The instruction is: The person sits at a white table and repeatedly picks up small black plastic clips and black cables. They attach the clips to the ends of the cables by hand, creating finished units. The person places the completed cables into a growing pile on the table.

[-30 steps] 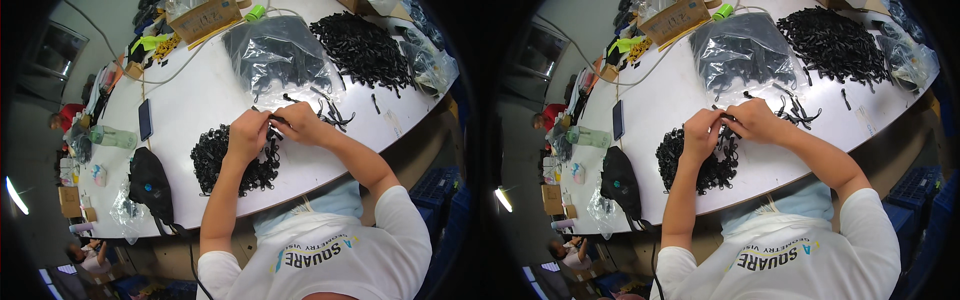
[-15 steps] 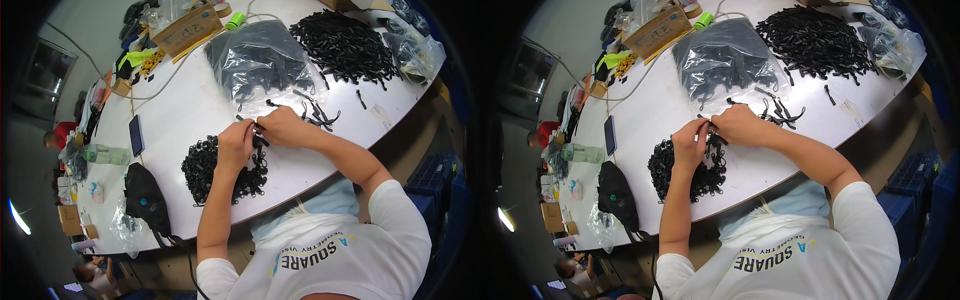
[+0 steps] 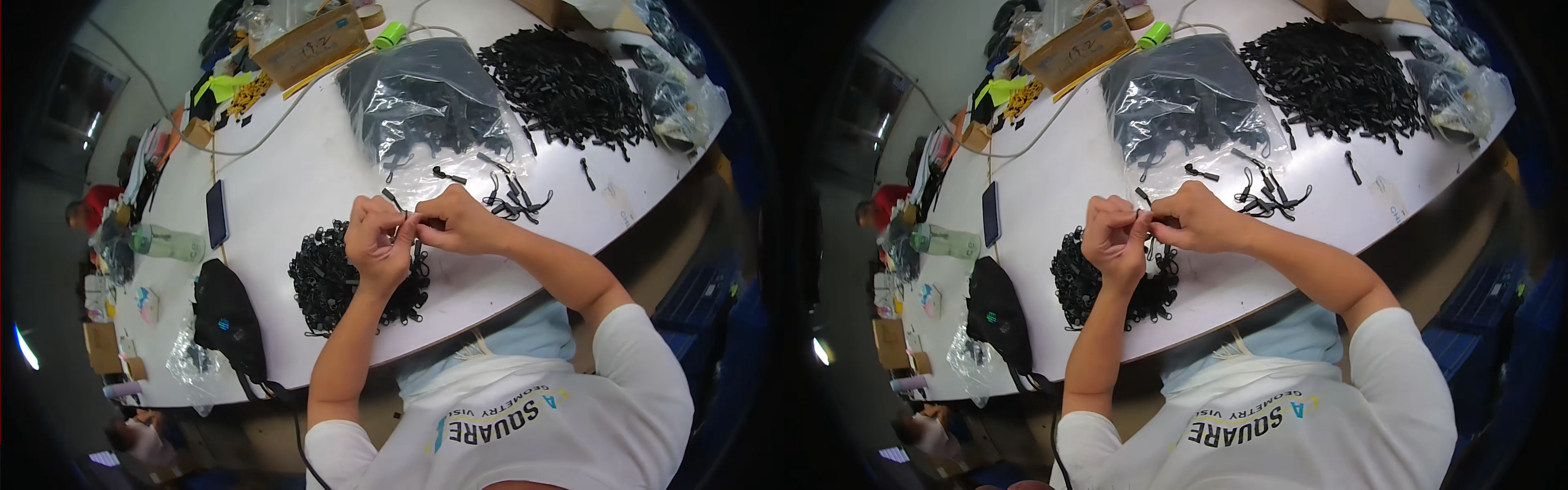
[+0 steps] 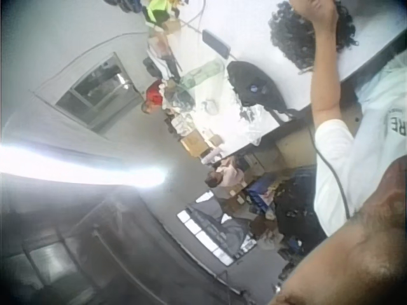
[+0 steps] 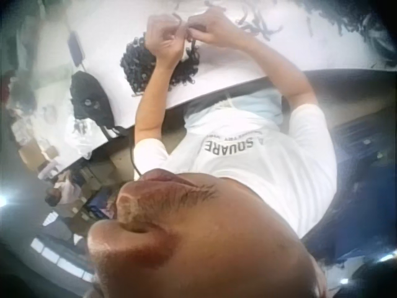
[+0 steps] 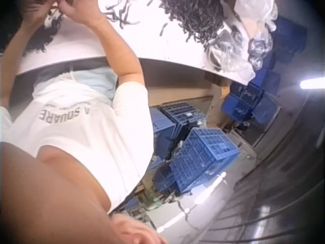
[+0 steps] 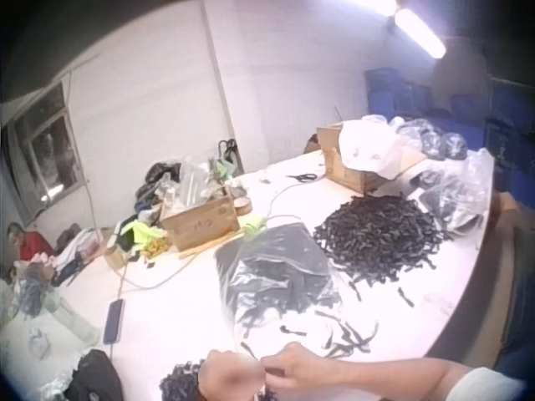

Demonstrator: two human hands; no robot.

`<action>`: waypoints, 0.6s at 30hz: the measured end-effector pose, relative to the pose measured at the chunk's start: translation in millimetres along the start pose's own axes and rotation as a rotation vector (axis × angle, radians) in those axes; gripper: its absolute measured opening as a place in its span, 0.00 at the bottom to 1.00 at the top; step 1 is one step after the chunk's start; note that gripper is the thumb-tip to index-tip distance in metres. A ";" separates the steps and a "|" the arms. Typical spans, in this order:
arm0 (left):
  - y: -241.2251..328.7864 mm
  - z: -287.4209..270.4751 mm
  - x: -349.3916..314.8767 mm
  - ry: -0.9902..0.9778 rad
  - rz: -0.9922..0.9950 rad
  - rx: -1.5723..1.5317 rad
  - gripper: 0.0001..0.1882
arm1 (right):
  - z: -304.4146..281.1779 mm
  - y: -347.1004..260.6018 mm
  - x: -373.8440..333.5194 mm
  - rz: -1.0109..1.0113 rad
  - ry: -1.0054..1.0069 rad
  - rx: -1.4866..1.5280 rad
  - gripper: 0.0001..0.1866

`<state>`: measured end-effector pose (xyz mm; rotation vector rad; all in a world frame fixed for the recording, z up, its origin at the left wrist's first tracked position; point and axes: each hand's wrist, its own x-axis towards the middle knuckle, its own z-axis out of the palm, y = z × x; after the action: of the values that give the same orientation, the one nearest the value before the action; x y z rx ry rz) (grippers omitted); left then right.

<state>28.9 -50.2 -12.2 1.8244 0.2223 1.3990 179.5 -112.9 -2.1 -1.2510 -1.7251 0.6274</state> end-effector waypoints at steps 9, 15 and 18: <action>-2.9 -31.1 22.9 -0.325 0.263 0.376 0.07 | -3.6 -6.2 0.5 -0.182 -0.063 -0.176 0.07; -6.0 -40.3 18.5 -0.673 0.001 0.510 0.13 | -0.5 3.9 5.3 -0.427 -0.071 -0.529 0.10; -25.7 -53.3 17.4 -0.555 0.067 0.408 0.13 | -0.6 4.6 7.6 -0.408 -0.087 -0.553 0.10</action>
<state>-2.9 2.6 -13.8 2.5001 0.1635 0.8758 181.5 -104.3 -2.7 -1.1803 -2.2357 -0.0478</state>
